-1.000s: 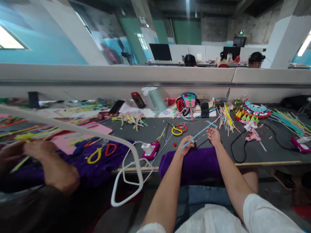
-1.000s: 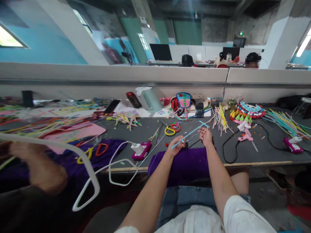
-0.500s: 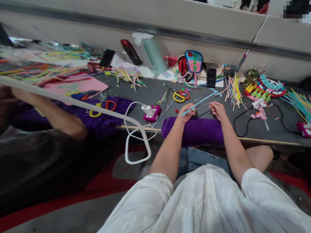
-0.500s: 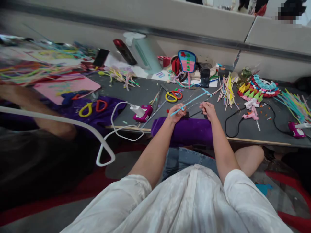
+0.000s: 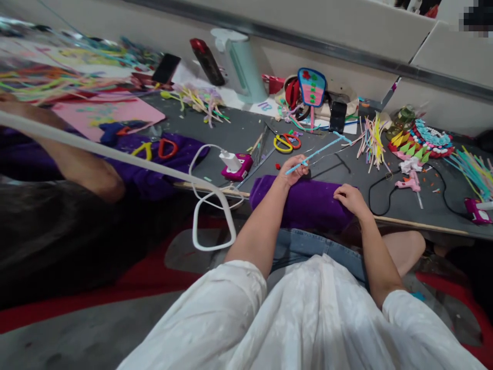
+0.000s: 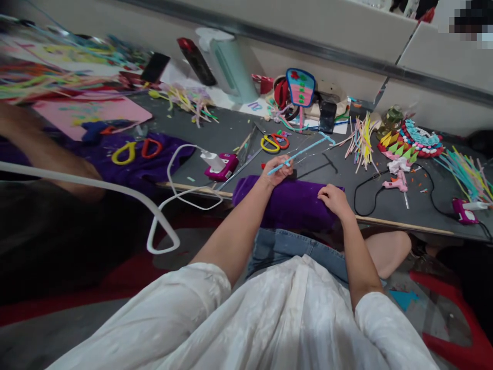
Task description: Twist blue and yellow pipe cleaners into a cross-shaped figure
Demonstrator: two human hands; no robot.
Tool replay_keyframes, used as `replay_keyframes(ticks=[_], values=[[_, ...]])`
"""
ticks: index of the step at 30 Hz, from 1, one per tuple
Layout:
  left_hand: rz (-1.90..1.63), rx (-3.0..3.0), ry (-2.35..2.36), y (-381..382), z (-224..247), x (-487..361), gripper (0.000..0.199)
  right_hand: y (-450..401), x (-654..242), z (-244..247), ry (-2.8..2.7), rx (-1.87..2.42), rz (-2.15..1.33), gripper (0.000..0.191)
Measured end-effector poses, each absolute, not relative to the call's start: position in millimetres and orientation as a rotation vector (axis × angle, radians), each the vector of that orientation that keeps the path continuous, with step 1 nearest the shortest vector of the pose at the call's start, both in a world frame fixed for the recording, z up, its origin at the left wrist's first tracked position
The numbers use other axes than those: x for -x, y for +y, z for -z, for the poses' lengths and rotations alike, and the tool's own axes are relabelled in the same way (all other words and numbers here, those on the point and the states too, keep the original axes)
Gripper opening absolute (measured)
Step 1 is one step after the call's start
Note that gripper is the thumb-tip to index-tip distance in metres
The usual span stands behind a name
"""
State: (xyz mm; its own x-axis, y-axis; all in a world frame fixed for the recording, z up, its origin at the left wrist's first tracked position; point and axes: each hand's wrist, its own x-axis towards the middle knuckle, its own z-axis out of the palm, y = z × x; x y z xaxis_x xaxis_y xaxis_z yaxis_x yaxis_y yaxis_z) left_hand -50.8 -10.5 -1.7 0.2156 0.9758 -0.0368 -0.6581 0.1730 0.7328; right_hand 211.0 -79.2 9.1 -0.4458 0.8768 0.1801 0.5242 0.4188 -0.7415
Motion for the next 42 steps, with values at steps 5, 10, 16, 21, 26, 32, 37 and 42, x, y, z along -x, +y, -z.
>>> replay_keyframes(ticks=[5, 10, 16, 21, 26, 32, 37, 42], values=[[-1.244, -0.755, 0.514, -9, 2, 51, 0.017, -86, -219, -12, -2.098, 1.134, -0.825, 0.014], [-1.258, -0.753, 0.517, -8, 2, 53, 0.015, -93, -222, -15, -2.255, 1.152, -0.744, 0.011], [-1.253, -0.744, 0.525, -10, 2, 52, 0.012, -101, -210, -18, -2.249, 1.146, -0.728, 0.013], [-1.259, -0.715, 0.517, -11, 1, 52, 0.012, -106, -205, -17, -2.337, 1.149, -0.630, 0.010], [-1.249, -0.699, 0.530, -10, 1, 51, 0.014, -95, -200, -15, -2.049, 1.160, -0.731, 0.014], [-1.255, -0.746, 0.483, -10, 3, 50, 0.015, -70, -185, -9, -2.107, 1.139, -0.672, 0.015], [-1.267, -0.756, 0.539, -10, 6, 50, 0.019, -60, -172, -4, -2.283, 1.197, -0.582, 0.013], [-1.261, -0.759, 0.536, -12, 3, 50, 0.020, -68, -187, -19, -1.953, 1.271, -0.650, 0.009]])
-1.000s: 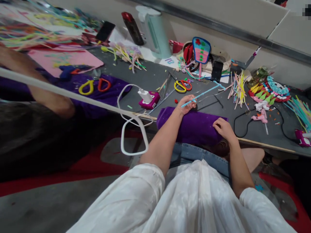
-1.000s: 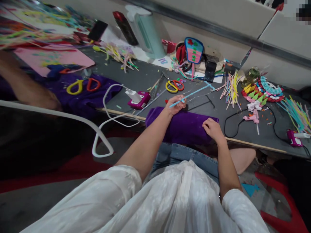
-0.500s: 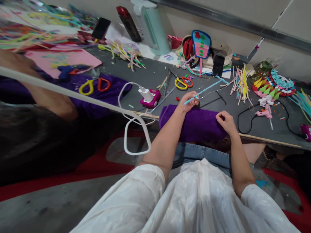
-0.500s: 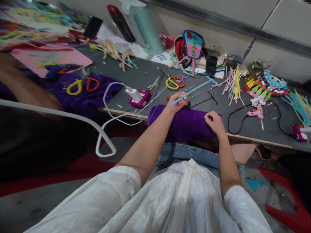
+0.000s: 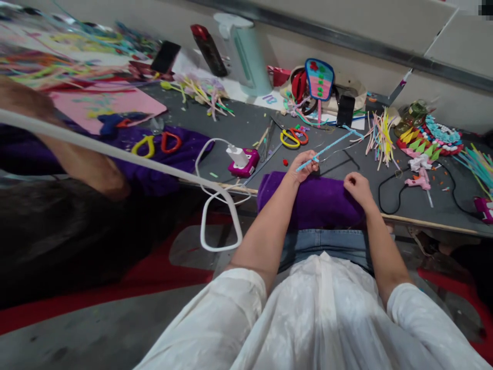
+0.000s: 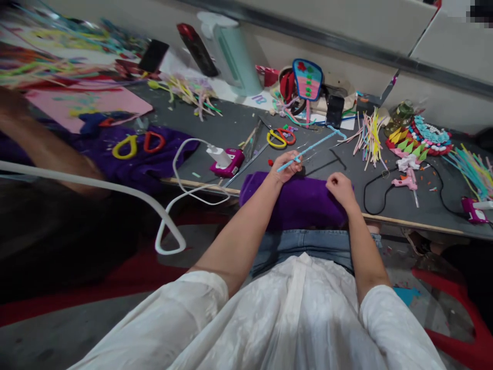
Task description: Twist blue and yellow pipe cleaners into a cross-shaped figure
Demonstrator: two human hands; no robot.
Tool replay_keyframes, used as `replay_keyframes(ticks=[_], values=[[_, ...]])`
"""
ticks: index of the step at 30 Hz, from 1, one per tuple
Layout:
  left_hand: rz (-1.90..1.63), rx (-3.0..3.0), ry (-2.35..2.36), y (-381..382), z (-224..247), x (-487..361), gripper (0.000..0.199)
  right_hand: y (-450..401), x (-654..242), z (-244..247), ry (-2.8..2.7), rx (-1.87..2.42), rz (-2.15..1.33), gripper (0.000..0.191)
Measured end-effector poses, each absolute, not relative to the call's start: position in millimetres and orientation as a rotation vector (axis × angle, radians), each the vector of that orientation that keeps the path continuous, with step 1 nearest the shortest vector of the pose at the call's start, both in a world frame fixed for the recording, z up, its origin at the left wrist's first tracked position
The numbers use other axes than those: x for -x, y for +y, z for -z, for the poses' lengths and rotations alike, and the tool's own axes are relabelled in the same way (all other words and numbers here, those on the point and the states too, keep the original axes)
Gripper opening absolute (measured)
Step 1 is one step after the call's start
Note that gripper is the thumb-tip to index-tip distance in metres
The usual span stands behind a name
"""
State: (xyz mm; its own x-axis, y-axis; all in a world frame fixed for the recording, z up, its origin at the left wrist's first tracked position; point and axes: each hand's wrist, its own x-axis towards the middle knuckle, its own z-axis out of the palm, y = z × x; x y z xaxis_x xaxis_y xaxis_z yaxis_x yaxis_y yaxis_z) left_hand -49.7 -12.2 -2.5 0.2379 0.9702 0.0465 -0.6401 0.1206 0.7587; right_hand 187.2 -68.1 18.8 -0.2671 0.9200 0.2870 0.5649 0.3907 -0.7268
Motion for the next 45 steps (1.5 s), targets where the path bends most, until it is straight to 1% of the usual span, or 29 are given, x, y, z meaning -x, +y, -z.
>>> replay_keyframes(ticks=[4, 5, 7, 9, 11, 12, 13, 14, 15, 16, 18, 20, 21, 22, 23, 24, 26, 28, 32, 34, 37, 39, 41, 43, 45], values=[[-1.250, -0.822, 0.565, -12, 2, 49, 0.017, -111, -261, -36, -1.589, 1.425, -0.811, 0.020], [-1.252, -0.844, 0.571, -11, 3, 48, 0.016, -128, -287, -38, -1.566, 1.487, -0.820, 0.025], [-1.266, -0.889, 0.586, -10, 3, 46, 0.014, -164, -340, -36, -1.559, 1.644, -0.728, 0.032], [-1.285, -0.939, 0.611, -8, 0, 43, 0.012, -202, -389, -26, -1.635, 1.841, -0.739, 0.032], [-1.273, -1.016, 0.643, -5, -7, 38, 0.012, -233, -428, -10, -1.664, 2.078, -0.822, 0.026], [-1.246, -1.058, 0.658, -2, -11, 35, 0.013, -246, -443, -3, -1.609, 2.210, -0.809, 0.019], [-1.210, -1.100, 0.658, 2, -15, 32, 0.013, -255, -453, 2, -1.518, 2.340, -0.686, 0.018], [-1.177, -1.142, 0.650, 7, -19, 28, 0.013, -261, -459, 4, -1.432, 2.422, -0.566, 0.025], [-1.157, -1.173, 0.638, 13, -23, 24, 0.013, -262, -461, 3, -1.380, 2.448, -0.545, 0.032], [-1.140, -1.193, 0.622, 20, -27, 20, 0.012, -260, -459, -3, -1.353, 2.424, -0.559, 0.035], [-1.117, -1.202, 0.579, 37, -33, 12, 0.011, -242, -444, -23, -1.325, 2.295, -0.441, 0.031], [-1.103, -1.180, 0.520, 55, -39, 4, 0.010, -208, -419, -50, -1.273, 2.149, -0.308, 0.031], [-1.104, -1.156, 0.475, 64, -41, 1, 0.010, -186, -404, -62, -1.209, 2.012, -0.255, 0.033], [-1.108, -1.125, 0.422, 72, -44, -1, 0.010, -162, -389, -73, -1.154, 1.832, -0.228, 0.038], [-1.113, -1.082, 0.360, 79, -46, -3, 0.011, -138, -375, -81, -1.171, 1.693, -0.284, 0.050], [-1.114, -1.035, 0.298, 84, -47, -4, 0.013, -113, -361, -87, -1.200, 1.614, -0.352, 0.056], [-1.097, -0.947, 0.219, 92, -46, -4, 0.016, -68, -334, -93, -1.187, 1.481, -0.502, 0.050], [-1.066, -0.894, 0.206, 95, -41, 0, 0.019, -31, -310, -93, -1.169, 1.394, -0.746, 0.046], [-0.967, -0.835, 0.214, 94, -25, 11, 0.023, 17, -272, -89, -1.091, 1.327, -1.250, 0.051], [-0.917, -0.841, 0.218, 93, -22, 17, 0.025, 31, -260, -90, -1.005, 1.281, -1.409, 0.051], [-0.912, -0.811, 0.261, 93, -22, 23, 0.028, 46, -250, -91, -0.989, 1.277, -1.534, 0.045], [-0.989, -0.737, 0.273, 93, -23, 24, 0.032, 53, -245, -90, -0.981, 1.306, -1.558, 0.040], [-1.105, -0.627, 0.341, 94, -23, 25, 0.030, 57, -238, -86, -0.913, 1.316, -1.537, 0.035], [-1.206, -0.505, 0.449, 95, -23, 23, 0.023, 60, -227, -79, -0.839, 1.292, -1.539, 0.031], [-1.273, -0.419, 0.535, 96, -25, 20, 0.024, 61, -211, -72, -0.818, 1.262, -1.572, 0.030]])
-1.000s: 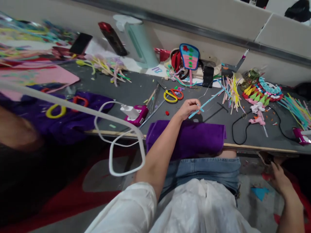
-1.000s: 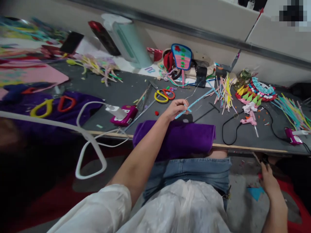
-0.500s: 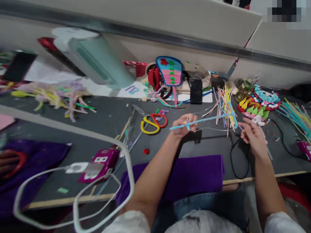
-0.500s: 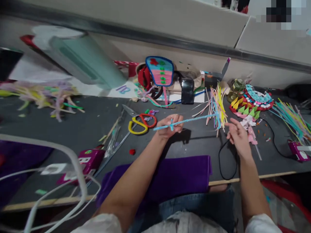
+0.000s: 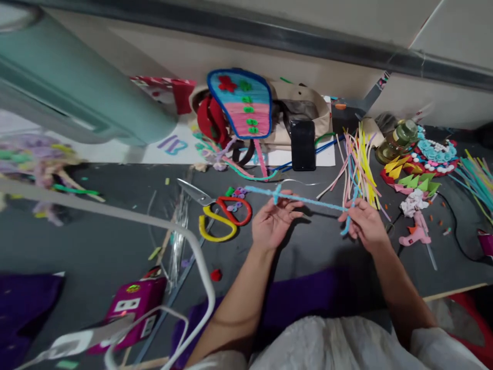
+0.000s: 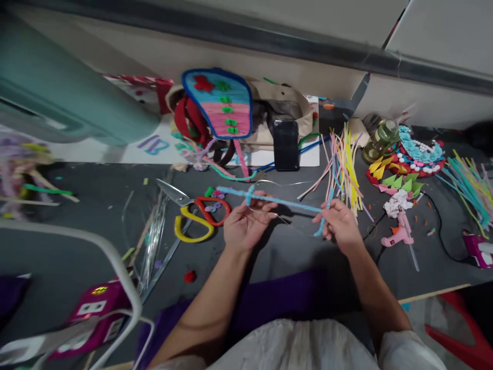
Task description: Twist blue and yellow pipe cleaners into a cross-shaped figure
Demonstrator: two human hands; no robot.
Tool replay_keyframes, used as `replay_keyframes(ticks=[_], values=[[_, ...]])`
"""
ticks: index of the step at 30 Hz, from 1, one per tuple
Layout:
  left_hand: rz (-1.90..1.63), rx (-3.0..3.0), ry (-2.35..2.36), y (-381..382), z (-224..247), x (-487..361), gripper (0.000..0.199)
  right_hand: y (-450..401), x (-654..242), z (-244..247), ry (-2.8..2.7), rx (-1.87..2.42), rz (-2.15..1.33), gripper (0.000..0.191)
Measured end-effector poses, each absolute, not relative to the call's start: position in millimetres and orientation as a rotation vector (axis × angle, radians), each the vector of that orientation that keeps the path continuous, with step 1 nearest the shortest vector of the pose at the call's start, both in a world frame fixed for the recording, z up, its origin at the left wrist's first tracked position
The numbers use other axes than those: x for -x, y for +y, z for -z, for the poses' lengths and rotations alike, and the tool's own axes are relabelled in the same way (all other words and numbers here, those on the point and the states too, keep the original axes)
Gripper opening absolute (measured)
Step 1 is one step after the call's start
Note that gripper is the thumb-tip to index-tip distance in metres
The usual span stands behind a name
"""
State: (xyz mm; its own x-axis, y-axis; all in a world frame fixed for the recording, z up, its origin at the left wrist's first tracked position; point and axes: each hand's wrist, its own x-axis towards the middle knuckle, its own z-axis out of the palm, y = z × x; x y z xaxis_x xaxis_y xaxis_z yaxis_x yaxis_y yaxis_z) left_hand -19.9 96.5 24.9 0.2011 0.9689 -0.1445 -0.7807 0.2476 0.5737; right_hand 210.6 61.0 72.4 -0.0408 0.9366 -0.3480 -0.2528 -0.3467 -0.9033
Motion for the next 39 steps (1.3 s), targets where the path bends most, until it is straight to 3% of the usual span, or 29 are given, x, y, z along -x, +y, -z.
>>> replay_keyframes(ticks=[5, 11, 22, 29, 39], values=[[-1.329, -0.455, 0.549, 95, -34, 7, 0.046, 56, -164, -57, -0.788, 1.202, -1.575, 0.032], [-1.143, -0.576, 0.610, 90, -35, 10, 0.060, 38, -142, -35, -0.815, 1.192, -1.744, 0.034], [-0.810, -0.709, 0.593, 92, -33, 21, 0.052, 19, -180, -24, -0.896, 1.425, -1.500, 0.037], [-0.909, -0.916, 0.961, 101, -14, 25, 0.058, 18, -169, -16, -0.942, 1.431, -1.443, 0.028], [-1.109, -1.075, 1.183, 114, 11, 32, 0.046, 41, -160, -15, -0.832, 1.427, -1.454, 0.032]])
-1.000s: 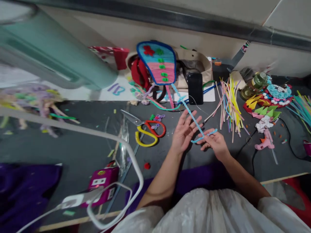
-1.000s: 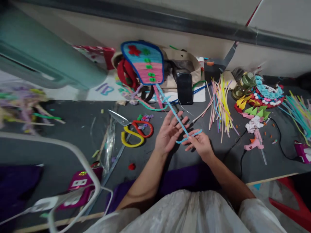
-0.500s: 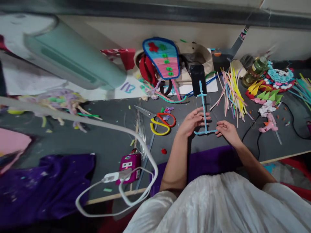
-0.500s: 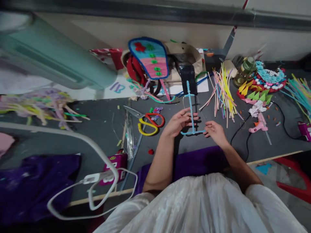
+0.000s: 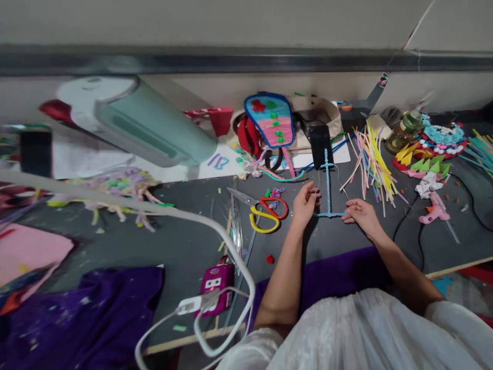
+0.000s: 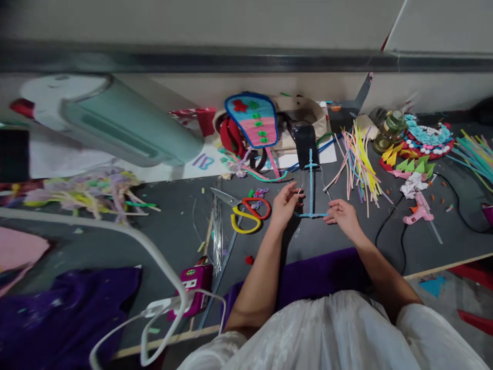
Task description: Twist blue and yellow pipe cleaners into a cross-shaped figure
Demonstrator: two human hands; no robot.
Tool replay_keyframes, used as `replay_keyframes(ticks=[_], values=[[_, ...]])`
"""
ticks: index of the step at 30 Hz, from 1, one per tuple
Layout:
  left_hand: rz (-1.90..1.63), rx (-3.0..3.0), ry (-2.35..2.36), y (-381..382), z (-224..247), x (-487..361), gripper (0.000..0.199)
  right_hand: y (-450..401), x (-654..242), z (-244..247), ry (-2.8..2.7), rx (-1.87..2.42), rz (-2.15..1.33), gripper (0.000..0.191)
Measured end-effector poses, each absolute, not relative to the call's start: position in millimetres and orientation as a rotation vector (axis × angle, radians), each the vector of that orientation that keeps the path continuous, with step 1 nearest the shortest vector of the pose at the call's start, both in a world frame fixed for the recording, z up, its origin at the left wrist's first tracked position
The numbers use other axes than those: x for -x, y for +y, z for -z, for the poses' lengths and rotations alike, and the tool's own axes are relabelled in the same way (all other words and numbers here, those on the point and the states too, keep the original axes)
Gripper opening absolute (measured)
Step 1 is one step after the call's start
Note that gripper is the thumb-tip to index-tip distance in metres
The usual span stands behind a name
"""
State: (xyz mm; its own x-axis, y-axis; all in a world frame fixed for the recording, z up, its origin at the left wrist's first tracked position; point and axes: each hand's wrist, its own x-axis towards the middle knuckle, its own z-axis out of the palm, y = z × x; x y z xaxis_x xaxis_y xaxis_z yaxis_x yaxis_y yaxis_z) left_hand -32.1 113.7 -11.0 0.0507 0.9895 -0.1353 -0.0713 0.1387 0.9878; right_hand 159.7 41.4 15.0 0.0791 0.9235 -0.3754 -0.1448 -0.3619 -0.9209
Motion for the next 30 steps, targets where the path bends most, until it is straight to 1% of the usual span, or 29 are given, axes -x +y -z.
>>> replay_keyframes(ticks=[5, 8, 10, 14, 18, 21, 24, 30], values=[[-1.119, -1.174, 1.211, 112, 15, 34, 0.037, 49, -163, -10, -0.860, 1.469, -1.420, 0.036], [-1.155, -1.305, 1.265, 108, 9, 36, 0.029, 48, -166, -11, -0.998, 1.552, -1.326, 0.040], [-1.167, -1.406, 1.288, 105, 3, 38, 0.024, 44, -169, -18, -1.172, 1.652, -1.176, 0.038], [-1.170, -1.553, 1.352, 99, -9, 38, 0.022, 39, -183, -41, -1.535, 1.856, -0.735, 0.031], [-1.343, -1.497, 1.374, 93, -24, 33, 0.018, 46, -210, -67, -1.626, 2.024, -0.312, 0.033], [-1.501, -1.399, 1.357, 87, -33, 29, 0.020, 59, -236, -83, -1.543, 2.146, -0.072, 0.036], [-1.565, -1.292, 1.375, 82, -35, 23, 0.025, 76, -258, -94, -1.452, 2.251, 0.116, 0.041], [-1.695, -1.152, 1.331, 80, -34, 17, 0.040, 122, -282, -91, -1.601, 2.141, 0.155, 0.037]])
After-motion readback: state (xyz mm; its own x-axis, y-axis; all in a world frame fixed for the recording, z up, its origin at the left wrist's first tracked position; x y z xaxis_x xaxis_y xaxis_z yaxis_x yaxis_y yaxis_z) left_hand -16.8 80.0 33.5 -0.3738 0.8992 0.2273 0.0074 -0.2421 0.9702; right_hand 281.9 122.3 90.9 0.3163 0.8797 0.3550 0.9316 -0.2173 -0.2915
